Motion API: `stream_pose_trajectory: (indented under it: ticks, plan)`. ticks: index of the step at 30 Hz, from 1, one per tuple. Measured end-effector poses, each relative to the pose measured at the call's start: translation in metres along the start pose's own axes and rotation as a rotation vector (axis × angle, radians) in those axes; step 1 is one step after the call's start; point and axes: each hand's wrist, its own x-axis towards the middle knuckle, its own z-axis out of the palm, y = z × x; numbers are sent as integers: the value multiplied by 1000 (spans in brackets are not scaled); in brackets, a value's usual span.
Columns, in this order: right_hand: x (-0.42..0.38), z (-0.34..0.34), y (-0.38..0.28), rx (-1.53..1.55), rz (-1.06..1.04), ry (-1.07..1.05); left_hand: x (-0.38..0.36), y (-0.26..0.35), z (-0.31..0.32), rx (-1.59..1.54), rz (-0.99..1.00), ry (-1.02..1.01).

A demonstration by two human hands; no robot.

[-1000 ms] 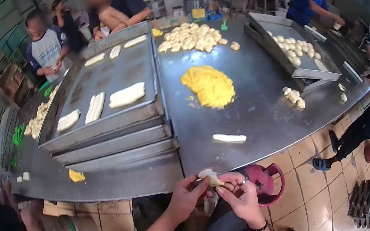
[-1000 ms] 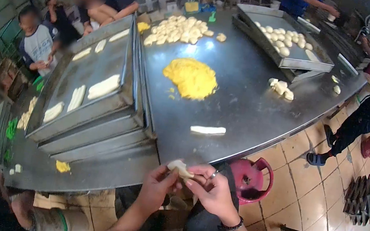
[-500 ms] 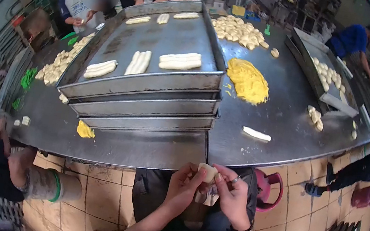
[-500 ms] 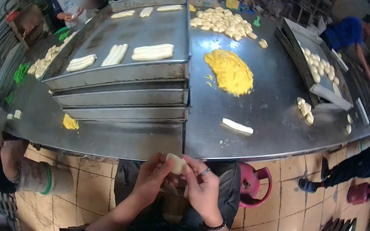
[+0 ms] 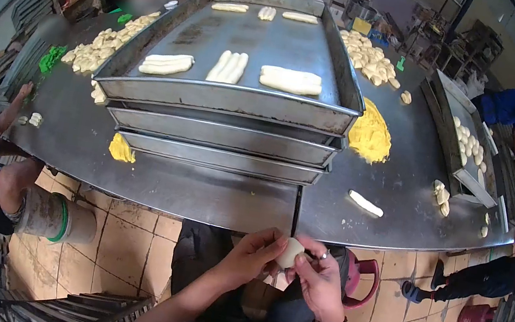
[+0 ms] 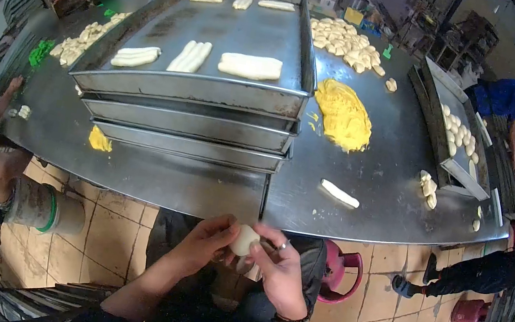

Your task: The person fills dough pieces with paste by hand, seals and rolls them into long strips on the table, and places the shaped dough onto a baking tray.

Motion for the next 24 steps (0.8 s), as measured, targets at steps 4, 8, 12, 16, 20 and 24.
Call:
stream_pose_trajectory:
  ticks: [4,8,12,16,20,24]
  plan:
    - [6,-1,3,-169,-125,55,2,1,9,111,2,85]
    - [8,-2,8,-150,-146,97,10,3,20,455,106,168]
    - [16,3,22,476,112,133,31,-15,12,904,379,335]
    - [25,-5,13,435,162,33,42,-27,-7,463,75,301]
    - [37,-12,-5,-799,-464,201,35,-2,-3,-111,-282,112]
    - [65,-21,-27,-1120,-721,-127,38,-10,-16,237,-163,215]
